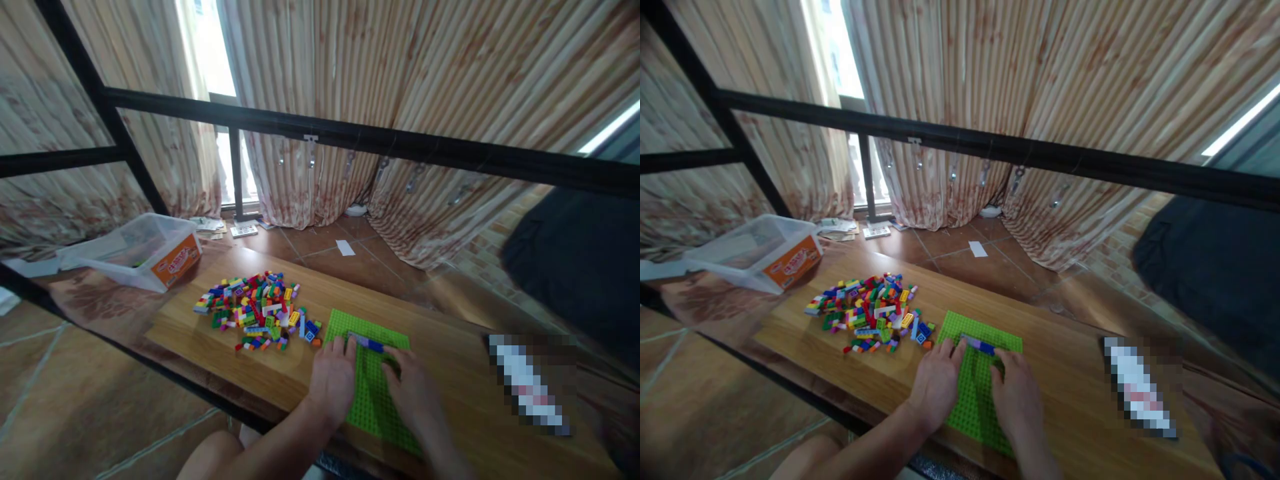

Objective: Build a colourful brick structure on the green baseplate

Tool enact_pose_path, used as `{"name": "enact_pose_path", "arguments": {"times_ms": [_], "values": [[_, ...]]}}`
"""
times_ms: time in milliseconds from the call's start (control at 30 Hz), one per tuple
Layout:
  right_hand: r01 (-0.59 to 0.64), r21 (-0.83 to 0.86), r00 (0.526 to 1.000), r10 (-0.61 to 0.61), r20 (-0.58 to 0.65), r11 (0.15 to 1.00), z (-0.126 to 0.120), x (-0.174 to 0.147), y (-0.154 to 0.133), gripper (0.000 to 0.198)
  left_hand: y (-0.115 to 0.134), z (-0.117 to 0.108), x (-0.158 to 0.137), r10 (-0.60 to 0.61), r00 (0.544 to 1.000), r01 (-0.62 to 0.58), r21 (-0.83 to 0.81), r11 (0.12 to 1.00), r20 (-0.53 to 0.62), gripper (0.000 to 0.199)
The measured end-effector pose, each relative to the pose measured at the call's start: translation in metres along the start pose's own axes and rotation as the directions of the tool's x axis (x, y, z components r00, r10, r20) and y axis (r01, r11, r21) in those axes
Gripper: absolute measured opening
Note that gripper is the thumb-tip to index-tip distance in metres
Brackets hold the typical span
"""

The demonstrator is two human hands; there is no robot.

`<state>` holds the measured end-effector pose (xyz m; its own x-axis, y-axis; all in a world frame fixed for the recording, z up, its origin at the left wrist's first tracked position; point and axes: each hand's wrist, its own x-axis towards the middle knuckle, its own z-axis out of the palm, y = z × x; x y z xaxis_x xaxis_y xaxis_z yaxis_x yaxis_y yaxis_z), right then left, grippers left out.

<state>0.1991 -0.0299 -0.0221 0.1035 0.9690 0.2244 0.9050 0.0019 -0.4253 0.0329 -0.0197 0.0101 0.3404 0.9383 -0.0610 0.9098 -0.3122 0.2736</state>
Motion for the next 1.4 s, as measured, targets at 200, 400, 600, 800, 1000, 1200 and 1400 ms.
{"name": "enact_pose_path", "arguments": {"times_ms": [200, 400, 600, 800, 1000, 1200, 1400], "values": [[-0.049, -0.013, 0.998, 0.048, -0.050, 0.999, -0.004, 0.003, -0.008, 0.032, -0.016, -0.011, 0.004, -0.057, 0.993, 0.035, -0.202, 0.979, -0.104, 0.041], [0.091, 0.194, 0.994, -0.078, -0.072, 0.977, 0.002, 0.000, -0.053, 0.027, -0.075, -0.038, 0.022, -0.394, 0.859, 0.245, -0.412, 0.878, -0.329, 0.028], [0.217, 0.210, 0.976, -0.218, -0.019, 0.953, 0.026, -0.005, -0.091, 0.023, -0.112, -0.042, 0.026, -0.392, 0.840, 0.121, -0.574, 0.810, -0.375, 0.026], [0.234, 0.195, 0.970, -0.243, 0.023, 0.953, 0.039, -0.002, -0.112, 0.023, -0.115, -0.044, 0.028, -0.455, 0.762, -0.092, -0.774, 0.627, -0.460, 0.022], [0.216, 0.162, 0.973, -0.226, 0.047, 0.963, 0.049, 0.002, -0.123, 0.026, -0.148, -0.069, 0.020, -0.747, 0.519, -0.172, -0.907, 0.383, -0.414, 0.025], [0.215, 0.113, 0.975, -0.219, 0.023, 0.970, 0.057, 0.007, -0.132, 0.019, -0.158, -0.076, 0.016, -0.813, 0.490, -0.192, -0.948, 0.252, -0.316, 0.030], [0.246, 0.140, 0.968, -0.250, 0.008, 0.959, 0.058, 0.009, -0.144, 0.011, -0.146, -0.077, 0.020, -0.774, 0.561, -0.178, -0.956, 0.233, -0.293, 0.031]]}}
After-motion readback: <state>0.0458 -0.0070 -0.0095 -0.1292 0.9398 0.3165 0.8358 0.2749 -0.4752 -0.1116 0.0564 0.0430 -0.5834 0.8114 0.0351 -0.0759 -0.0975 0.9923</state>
